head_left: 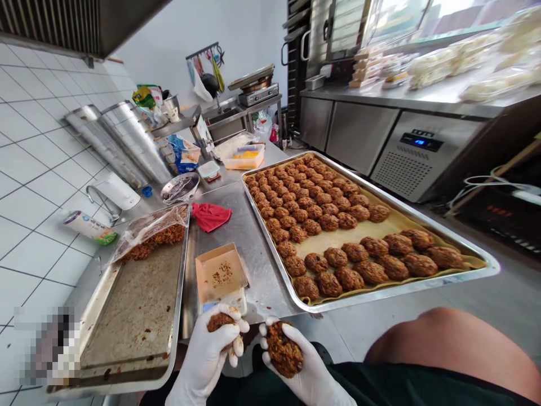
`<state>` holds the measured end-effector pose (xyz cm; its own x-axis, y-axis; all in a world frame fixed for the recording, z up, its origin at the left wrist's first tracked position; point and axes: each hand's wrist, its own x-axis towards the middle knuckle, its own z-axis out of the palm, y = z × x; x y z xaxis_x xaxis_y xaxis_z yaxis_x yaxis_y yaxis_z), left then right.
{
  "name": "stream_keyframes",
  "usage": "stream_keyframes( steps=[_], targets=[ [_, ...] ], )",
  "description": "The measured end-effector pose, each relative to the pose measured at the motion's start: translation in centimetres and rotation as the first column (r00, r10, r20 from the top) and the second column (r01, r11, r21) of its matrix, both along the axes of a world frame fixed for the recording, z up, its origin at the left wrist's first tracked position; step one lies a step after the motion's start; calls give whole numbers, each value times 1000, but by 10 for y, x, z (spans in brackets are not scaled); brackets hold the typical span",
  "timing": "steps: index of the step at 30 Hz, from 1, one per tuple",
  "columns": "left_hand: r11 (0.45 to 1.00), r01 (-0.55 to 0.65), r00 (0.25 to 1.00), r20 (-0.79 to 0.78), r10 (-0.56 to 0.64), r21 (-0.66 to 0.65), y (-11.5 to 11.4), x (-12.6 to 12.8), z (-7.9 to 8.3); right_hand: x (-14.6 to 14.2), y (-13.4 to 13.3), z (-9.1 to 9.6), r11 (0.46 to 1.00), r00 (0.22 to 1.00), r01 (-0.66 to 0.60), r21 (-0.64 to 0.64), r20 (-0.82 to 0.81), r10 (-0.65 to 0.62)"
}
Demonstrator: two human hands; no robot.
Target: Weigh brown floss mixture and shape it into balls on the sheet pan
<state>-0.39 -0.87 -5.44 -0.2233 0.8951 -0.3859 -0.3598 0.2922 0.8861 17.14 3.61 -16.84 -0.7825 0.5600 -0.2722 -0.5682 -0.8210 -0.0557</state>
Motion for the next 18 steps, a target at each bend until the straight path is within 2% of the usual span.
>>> stream_keyframes(
  steps=[5, 8, 10, 15, 18],
  targets=[
    [999, 27, 999, 38, -29, 46, 3, 0, -4, 0, 0, 1, 1000, 1000, -9, -1, -10, 9],
    [994, -83, 997, -5, 83, -72, 4, 2, -13, 0, 1, 1, 1000, 1000, -5, 3, -18, 5],
    [985, -97, 994, -68, 88, -142, 3, 1, -15, 1, 0, 0, 1000, 1000, -4, -3, -23, 4],
    [986, 155, 986, 64, -152, -53, -2, -6, 2, 0, -1, -2, 999, 1000, 1, -32, -13, -2],
    [978, 195, 980, 55, -191, -78, -5, -7, 4, -2, 0, 1, 999, 1000, -2, -34, -12, 1]
  ],
)
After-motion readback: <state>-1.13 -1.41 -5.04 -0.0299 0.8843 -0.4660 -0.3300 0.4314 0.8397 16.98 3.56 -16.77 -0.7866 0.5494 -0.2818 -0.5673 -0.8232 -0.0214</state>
